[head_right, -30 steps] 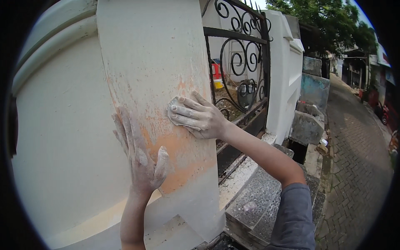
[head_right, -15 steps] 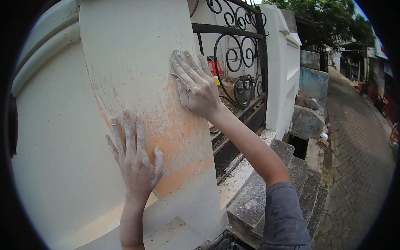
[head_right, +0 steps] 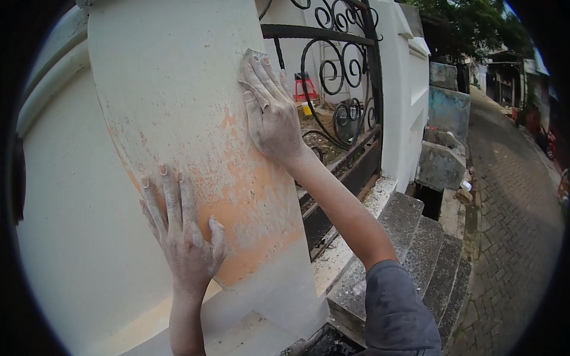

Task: The person sands a white wall with sandpaper.

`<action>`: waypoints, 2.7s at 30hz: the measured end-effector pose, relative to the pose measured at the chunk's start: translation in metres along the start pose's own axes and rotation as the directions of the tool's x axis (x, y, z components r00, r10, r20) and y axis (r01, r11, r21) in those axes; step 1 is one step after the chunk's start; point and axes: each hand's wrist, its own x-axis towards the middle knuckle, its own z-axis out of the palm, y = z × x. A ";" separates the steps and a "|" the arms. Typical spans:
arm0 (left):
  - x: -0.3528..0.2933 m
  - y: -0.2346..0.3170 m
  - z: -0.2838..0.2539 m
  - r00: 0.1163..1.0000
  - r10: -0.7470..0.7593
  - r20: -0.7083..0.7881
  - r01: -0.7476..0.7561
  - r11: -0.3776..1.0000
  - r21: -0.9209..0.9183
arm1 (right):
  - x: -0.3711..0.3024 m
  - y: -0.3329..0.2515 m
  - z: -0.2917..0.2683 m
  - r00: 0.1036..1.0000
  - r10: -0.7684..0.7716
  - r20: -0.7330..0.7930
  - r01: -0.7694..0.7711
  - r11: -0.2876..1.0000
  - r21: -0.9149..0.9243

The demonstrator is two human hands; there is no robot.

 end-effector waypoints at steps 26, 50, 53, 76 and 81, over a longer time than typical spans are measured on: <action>0.000 0.006 0.006 0.999 0.023 -0.038 -0.020 0.997 0.076 | 0.013 0.007 -0.009 0.989 -0.048 0.143 0.056 0.997 -0.051; -0.001 0.003 0.006 0.999 0.035 0.019 -0.035 0.999 0.025 | 0.018 -0.006 0.002 0.992 -0.100 0.077 0.101 0.995 -0.011; 0.001 0.006 0.005 0.999 0.036 0.015 -0.037 0.999 0.021 | 0.090 0.010 0.010 0.999 -0.037 -0.030 0.036 0.999 -0.015; 0.000 0.003 0.004 0.999 0.038 0.021 -0.038 0.999 -0.012 | 0.054 -0.013 0.009 0.956 -0.275 0.106 0.292 0.930 -0.222; 0.001 0.005 0.005 0.999 0.013 0.033 -0.012 0.999 -0.035 | 0.071 -0.011 0.017 0.974 -0.228 0.007 0.228 0.969 -0.098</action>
